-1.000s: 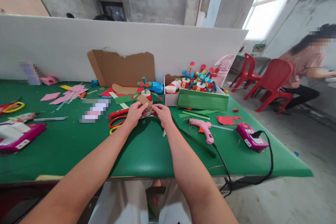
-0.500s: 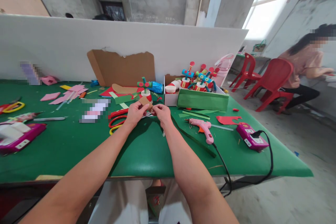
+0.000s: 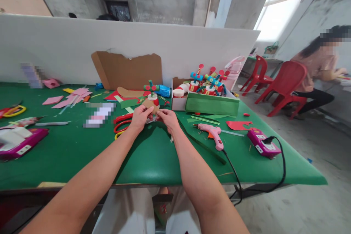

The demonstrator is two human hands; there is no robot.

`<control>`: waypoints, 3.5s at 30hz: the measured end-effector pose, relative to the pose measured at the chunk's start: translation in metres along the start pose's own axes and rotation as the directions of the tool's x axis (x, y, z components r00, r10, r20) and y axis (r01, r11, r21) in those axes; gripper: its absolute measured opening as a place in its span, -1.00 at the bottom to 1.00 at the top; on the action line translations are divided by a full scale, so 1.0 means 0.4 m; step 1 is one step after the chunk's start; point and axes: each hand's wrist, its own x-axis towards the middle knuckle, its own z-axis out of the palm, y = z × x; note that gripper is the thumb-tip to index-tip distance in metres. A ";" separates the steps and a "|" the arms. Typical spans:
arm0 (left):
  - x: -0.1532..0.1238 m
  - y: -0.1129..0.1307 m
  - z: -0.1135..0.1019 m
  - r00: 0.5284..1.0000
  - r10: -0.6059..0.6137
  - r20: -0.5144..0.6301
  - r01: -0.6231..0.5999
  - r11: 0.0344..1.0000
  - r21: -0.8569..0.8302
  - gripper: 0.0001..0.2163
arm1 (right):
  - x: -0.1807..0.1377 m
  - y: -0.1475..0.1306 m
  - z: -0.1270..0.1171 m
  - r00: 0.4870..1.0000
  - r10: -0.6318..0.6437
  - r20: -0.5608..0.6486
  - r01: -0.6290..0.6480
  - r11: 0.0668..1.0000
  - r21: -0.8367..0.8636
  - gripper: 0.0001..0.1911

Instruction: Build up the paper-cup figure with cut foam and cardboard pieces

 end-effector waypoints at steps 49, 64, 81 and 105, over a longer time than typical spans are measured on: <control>-0.003 0.002 0.000 1.000 -0.017 0.005 0.016 0.992 0.125 -0.73 | -0.011 -0.008 0.006 0.999 0.004 0.034 -0.002 0.998 -0.064 -0.82; -0.011 0.002 -0.002 0.998 0.063 0.032 -0.069 0.957 0.281 -0.76 | -0.006 -0.011 0.000 0.999 0.001 0.049 0.000 1.000 -0.021 -0.75; -0.006 -0.012 -0.001 0.999 0.024 0.037 -0.032 0.971 0.237 -0.76 | -0.003 -0.011 0.002 0.998 -0.001 -0.062 -0.003 0.998 -0.066 -0.86; -0.006 -0.013 -0.001 0.996 -0.025 0.085 0.014 0.992 0.122 -0.74 | 0.006 -0.012 -0.013 1.000 -0.007 -0.013 0.008 0.999 0.033 -0.74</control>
